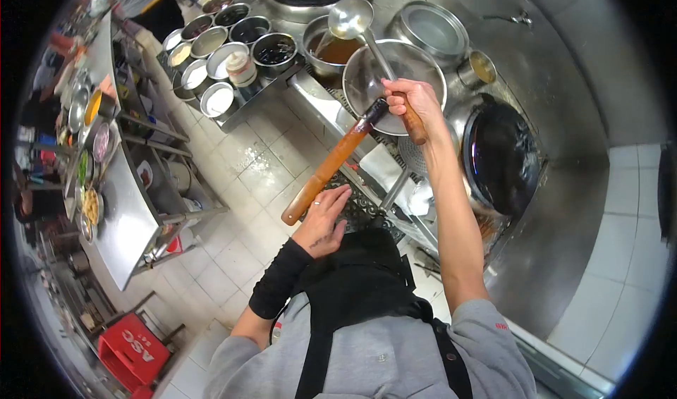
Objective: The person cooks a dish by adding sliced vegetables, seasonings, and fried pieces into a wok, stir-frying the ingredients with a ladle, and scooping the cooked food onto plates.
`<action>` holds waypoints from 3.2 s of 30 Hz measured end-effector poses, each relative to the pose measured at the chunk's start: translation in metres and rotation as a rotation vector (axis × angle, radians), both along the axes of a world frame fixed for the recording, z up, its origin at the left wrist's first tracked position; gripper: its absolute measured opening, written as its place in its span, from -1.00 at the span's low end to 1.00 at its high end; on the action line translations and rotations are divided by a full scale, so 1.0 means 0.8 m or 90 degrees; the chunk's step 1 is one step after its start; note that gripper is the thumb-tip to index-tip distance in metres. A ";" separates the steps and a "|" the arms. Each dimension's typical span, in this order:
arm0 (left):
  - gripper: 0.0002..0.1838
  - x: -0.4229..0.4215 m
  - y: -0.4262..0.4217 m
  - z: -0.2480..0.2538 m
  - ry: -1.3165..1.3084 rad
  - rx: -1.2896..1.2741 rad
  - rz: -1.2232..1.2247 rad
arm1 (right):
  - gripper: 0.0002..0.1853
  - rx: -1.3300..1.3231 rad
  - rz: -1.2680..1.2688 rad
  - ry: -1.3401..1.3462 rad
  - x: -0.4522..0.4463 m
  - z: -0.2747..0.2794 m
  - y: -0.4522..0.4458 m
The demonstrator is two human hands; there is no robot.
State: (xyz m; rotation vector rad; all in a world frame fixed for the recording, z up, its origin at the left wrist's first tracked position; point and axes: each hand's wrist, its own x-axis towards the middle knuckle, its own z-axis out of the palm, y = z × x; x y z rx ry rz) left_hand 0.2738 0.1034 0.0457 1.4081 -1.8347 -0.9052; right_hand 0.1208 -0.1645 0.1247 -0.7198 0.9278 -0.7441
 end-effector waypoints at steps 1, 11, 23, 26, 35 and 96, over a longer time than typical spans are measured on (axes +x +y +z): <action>-0.27 -0.007 -0.005 -0.003 -0.018 -0.018 -0.023 | -0.91 0.011 -0.012 -0.051 -0.013 0.001 0.002; -0.58 -0.114 -0.035 -0.034 0.179 0.364 -0.275 | -0.70 0.086 -0.178 -0.379 -0.216 0.032 0.116; -0.65 -0.398 0.048 -0.409 0.371 1.048 -0.060 | -0.78 -0.360 -0.299 0.859 -0.449 -0.024 0.251; -0.65 -0.481 0.073 -0.562 0.292 0.645 -0.311 | -0.73 -0.348 -0.343 0.845 -0.461 -0.043 0.298; -0.61 -0.538 0.102 -0.633 0.253 0.864 -0.119 | -0.73 -0.398 -0.424 0.841 -0.509 -0.141 0.385; -0.74 0.707 0.349 -0.163 0.526 0.078 0.925 | -0.81 -0.191 0.050 0.107 0.482 -0.019 0.067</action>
